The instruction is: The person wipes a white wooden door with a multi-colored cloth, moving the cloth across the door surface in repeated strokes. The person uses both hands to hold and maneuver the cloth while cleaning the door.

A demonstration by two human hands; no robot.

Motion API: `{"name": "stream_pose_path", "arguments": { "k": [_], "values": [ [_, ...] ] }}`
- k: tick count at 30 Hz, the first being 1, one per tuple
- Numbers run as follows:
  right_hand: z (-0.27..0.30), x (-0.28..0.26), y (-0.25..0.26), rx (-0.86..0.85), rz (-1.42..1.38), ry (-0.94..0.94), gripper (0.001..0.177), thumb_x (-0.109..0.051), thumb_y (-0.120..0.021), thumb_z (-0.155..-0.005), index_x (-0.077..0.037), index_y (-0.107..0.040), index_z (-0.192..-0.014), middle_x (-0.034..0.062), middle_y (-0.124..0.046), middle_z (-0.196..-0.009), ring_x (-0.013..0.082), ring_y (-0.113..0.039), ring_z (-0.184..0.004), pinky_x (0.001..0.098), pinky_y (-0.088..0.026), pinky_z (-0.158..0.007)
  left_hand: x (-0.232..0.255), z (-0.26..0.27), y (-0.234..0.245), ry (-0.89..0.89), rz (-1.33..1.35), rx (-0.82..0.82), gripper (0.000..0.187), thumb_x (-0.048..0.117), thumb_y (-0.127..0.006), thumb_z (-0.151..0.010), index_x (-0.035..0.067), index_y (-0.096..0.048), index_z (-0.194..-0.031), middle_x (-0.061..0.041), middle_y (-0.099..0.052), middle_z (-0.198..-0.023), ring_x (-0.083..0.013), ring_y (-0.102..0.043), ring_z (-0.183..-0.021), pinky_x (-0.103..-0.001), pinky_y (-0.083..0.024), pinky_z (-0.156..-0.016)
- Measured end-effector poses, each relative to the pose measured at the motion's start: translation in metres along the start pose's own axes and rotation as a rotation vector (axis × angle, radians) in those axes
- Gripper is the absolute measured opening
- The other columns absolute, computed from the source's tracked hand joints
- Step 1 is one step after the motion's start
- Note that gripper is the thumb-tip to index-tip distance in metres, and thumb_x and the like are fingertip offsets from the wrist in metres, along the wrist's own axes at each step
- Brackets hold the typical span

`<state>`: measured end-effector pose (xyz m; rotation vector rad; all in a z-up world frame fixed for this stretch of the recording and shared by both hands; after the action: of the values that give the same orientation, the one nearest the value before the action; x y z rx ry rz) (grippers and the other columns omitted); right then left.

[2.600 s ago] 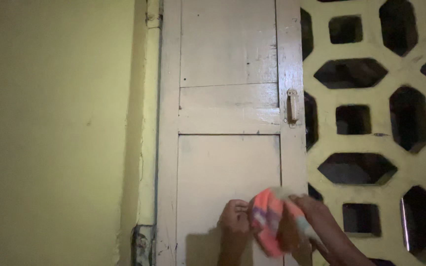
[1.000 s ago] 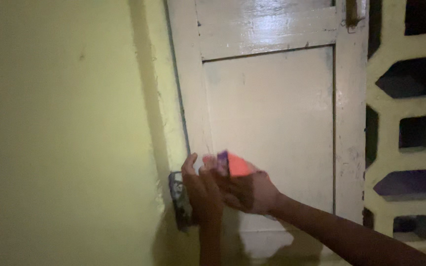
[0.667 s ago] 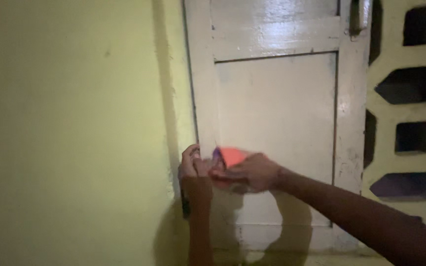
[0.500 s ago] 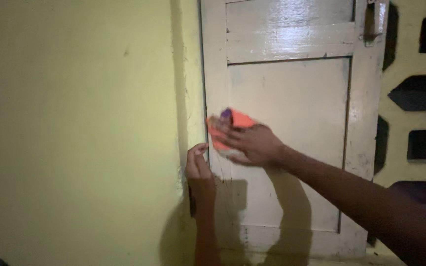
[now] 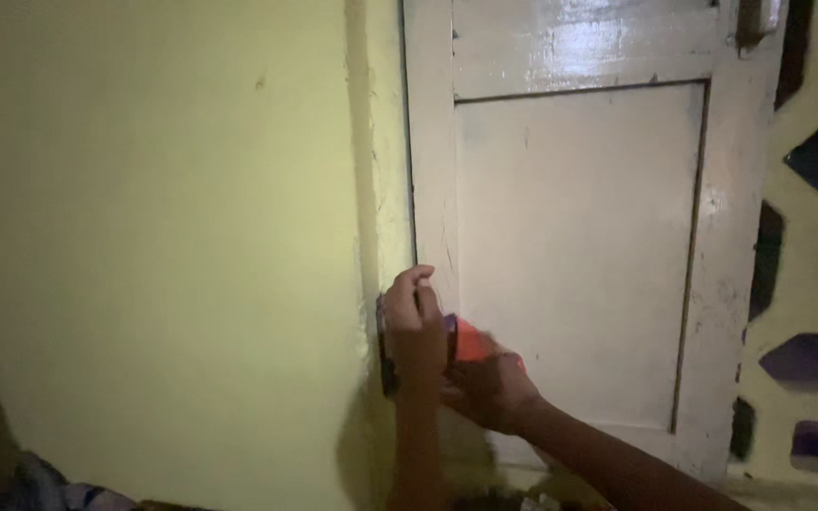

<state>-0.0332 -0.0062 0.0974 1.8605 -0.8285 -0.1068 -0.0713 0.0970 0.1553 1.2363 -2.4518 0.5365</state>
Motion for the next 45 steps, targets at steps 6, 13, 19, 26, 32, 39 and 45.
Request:
{"name": "stream_pose_path", "arguments": {
  "k": [6, 13, 19, 26, 32, 39, 45],
  "values": [
    [0.024, 0.003, -0.052, -0.293, -0.01, 0.005, 0.072, -0.041, -0.064, -0.097, -0.026, -0.036, -0.161, 0.0011, -0.055, -0.144, 0.0255, -0.06, -0.121, 0.0473, -0.052, -0.097, -0.036, 0.028, 0.0, -0.151, -0.097, -0.13, 0.033, 0.014, -0.052, -0.092, 0.002, -0.066, -0.119, -0.021, -0.069, -0.114, -0.0378, -0.062, -0.11, -0.048, -0.047, -0.1],
    [0.036, 0.027, -0.133, -0.28, -0.239, 0.221, 0.039, -0.034, -0.053, -0.104, -0.034, -0.061, -0.143, 0.0047, -0.072, -0.122, 0.0196, -0.07, -0.106, 0.045, -0.049, -0.103, -0.072, 0.076, -0.009, -0.401, -0.334, -0.34, 0.037, 0.009, -0.055, -0.085, 0.002, -0.065, -0.12, -0.022, -0.065, -0.127, -0.0403, -0.056, -0.125, -0.055, -0.038, -0.113],
    [0.082, 0.051, -0.112, -0.443, 0.091, 0.379, 0.049, -0.03, -0.055, -0.102, -0.032, -0.047, -0.15, 0.0093, -0.072, -0.115, 0.0239, -0.067, -0.097, 0.0484, -0.049, -0.095, -0.042, 0.087, 0.004, -0.375, -0.371, -0.546, 0.052, 0.0, -0.06, -0.07, -0.001, -0.062, -0.122, -0.024, -0.059, -0.133, -0.0421, -0.051, -0.129, -0.052, -0.039, -0.11],
    [0.143, 0.115, -0.089, -0.376, 0.177, 0.557, 0.067, -0.009, -0.058, -0.097, -0.018, -0.037, -0.159, 0.0061, -0.042, -0.165, 0.0302, -0.064, -0.102, 0.0509, -0.049, -0.088, -0.045, 0.074, 0.011, -0.237, -0.504, -0.638, 0.038, -0.004, -0.06, -0.083, 0.003, -0.064, -0.12, -0.019, -0.058, -0.137, -0.038, -0.06, -0.118, -0.049, -0.047, -0.102],
    [0.149, 0.143, -0.064, 0.109, 0.243, 0.571, 0.076, -0.007, -0.065, -0.079, -0.011, -0.047, -0.152, 0.0155, -0.046, -0.155, 0.0347, -0.058, -0.126, 0.0419, -0.051, -0.092, -0.057, 0.083, 0.014, -0.398, -0.52, -0.702, 0.031, 0.0, -0.061, -0.086, 0.006, -0.066, -0.117, -0.015, -0.066, -0.115, -0.0361, -0.066, -0.105, -0.047, -0.055, -0.092],
    [0.121, 0.11, -0.091, -0.223, 0.245, 0.043, 0.054, -0.022, -0.069, -0.094, -0.004, -0.048, -0.139, 0.0218, -0.045, -0.142, 0.0404, -0.047, -0.124, 0.0578, -0.043, -0.103, -0.083, 0.097, 0.01, -0.391, -0.556, -0.821, 0.032, 0.001, -0.061, -0.084, 0.002, -0.065, -0.115, -0.017, -0.067, -0.111, -0.0352, -0.067, -0.1, -0.046, -0.055, -0.089],
    [0.075, 0.062, -0.131, -0.275, 0.128, 0.063, 0.062, -0.012, -0.073, -0.083, -0.001, -0.05, -0.139, 0.0232, -0.043, -0.147, 0.0414, -0.046, -0.13, 0.0534, -0.048, -0.1, -0.065, 0.098, 0.011, -0.459, -0.514, -0.776, 0.031, -0.001, -0.061, -0.081, 0.004, -0.066, -0.111, -0.014, -0.067, -0.104, -0.0357, -0.064, -0.1, -0.047, -0.052, -0.088]
  ]
}}
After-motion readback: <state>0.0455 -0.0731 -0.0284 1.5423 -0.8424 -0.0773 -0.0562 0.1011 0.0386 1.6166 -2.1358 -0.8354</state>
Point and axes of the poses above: each hand's wrist, its own z-axis away from the middle knuckle, its own y-axis out of the back of the hand, x = y × z, the point moved 7 cm from there along -z, towards the middle knuckle
